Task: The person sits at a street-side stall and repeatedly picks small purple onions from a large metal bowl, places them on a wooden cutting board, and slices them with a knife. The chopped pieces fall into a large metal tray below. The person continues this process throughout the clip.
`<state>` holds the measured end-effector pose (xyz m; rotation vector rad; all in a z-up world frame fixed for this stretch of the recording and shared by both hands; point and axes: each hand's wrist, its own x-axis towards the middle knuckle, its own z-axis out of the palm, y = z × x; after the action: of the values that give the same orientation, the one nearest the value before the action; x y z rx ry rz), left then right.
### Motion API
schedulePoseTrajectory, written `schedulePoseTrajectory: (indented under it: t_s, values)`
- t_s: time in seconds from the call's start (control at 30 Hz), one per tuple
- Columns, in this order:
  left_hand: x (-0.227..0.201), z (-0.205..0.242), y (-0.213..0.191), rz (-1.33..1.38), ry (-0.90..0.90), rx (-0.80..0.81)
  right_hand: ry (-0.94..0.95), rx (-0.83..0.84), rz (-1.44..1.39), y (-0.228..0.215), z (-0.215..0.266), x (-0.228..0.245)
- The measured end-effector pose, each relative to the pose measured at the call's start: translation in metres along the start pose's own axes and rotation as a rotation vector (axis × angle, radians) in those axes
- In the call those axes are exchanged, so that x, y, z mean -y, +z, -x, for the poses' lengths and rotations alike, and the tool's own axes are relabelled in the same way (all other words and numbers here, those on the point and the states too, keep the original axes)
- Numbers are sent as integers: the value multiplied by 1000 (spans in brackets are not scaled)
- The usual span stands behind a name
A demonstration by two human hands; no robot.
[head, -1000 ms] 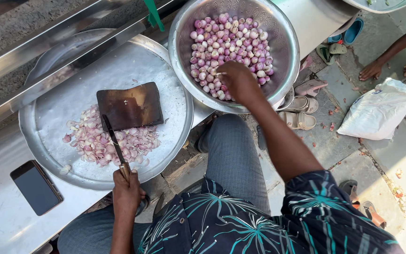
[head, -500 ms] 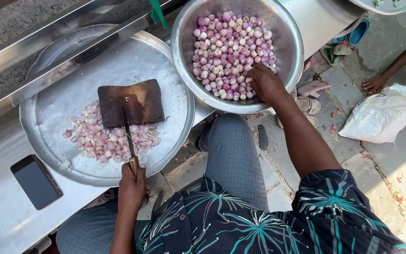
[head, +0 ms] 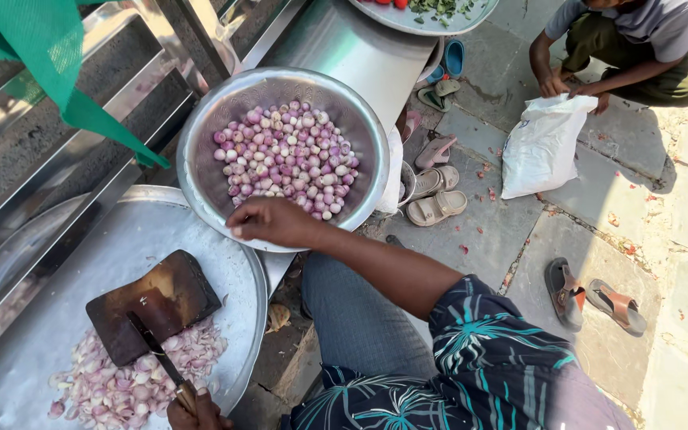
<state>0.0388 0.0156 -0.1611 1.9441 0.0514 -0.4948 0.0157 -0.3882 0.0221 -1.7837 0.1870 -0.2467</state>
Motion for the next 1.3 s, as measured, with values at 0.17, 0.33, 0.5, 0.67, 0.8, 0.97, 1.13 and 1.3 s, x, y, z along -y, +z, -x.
schedulePoseTrajectory:
  t_s: [0.17,0.33,0.5,0.67,0.8,0.97,1.13,1.3]
  values:
    - [26,-38,1,-27,144,26,-287,229,142,124,-33,-6]
    - [-9,-11,-8,75,24,20,-434,341,614,200,-57,-27]
    - [-83,21,-16,-2,-63,83,-555,196,807,188,-62,-49]
    - [-129,28,-9,-117,-58,100,-593,191,709,178,-56,-52]
    - [-145,26,-4,-86,-63,125,-608,165,642,176,-60,-39]
    - [-154,24,2,-41,-65,129,-520,199,714,169,-62,-19]
    - [-158,16,2,-111,-93,165,-554,171,607,166,-64,-15]
    - [-163,11,1,-135,-82,171,-471,170,579,169,-68,-18]
